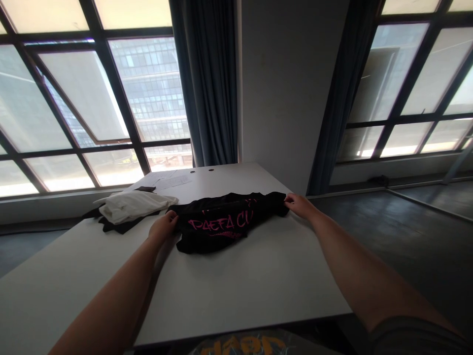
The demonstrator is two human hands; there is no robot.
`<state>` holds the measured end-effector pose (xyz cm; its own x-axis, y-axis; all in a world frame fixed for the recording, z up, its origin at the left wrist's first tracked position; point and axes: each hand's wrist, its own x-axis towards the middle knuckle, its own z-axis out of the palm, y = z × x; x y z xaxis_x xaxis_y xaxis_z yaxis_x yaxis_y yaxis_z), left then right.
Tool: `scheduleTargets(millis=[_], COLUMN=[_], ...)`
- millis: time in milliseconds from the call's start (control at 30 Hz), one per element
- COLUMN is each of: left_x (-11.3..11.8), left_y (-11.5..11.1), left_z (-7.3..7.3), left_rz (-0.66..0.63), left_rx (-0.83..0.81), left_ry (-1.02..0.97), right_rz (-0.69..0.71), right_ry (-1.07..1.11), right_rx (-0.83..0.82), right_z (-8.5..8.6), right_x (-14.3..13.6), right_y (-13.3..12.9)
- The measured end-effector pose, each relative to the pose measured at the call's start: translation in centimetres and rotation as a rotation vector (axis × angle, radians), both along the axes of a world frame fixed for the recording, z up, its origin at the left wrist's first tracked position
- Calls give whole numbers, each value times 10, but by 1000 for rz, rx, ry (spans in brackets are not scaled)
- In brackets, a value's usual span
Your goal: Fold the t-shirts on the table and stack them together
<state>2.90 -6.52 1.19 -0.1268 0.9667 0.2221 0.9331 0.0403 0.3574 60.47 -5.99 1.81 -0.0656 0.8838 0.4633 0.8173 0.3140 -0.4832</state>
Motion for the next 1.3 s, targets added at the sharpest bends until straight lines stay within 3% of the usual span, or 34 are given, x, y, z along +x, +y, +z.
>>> scheduleTargets(millis=[167, 267, 400, 500, 667, 800, 1000, 1133, 1200, 1300], left_x=[17, 35, 62, 73, 68, 60, 50, 48, 51, 56], left_y=[-17, -41, -69, -76, -66, -55, -43, -41, -41, -42], left_z=[15, 35, 46, 38, 23, 20, 17, 20, 21, 21], left_rz=[-86, -348, -801, -927, -858, -769, -537, -351, -344, -442], left_rx=[154, 199, -65, -159, -120, -61, 139, 228, 191, 114], left_ry=[-2, -31, 73, 185, 163, 80, 136, 186, 216, 236], right_rz=[30, 185, 609, 692, 536, 461, 606, 623, 615, 613], right_ry=[-79, -139, -226, -270, -226, -254, -215, -255, -265, -252], right_rx=[105, 60, -144, -121, -16, 27, 52, 16, 23, 48], right_z=[10, 18, 13, -3, -29, -36, -33, -33, -35, -35], right_x=[-35, -71, -125, -154, -166, -161, -153, -155, -158, -163], right_y=[-3, -18, -49, -61, -46, -35, -34, -35, -36, -37])
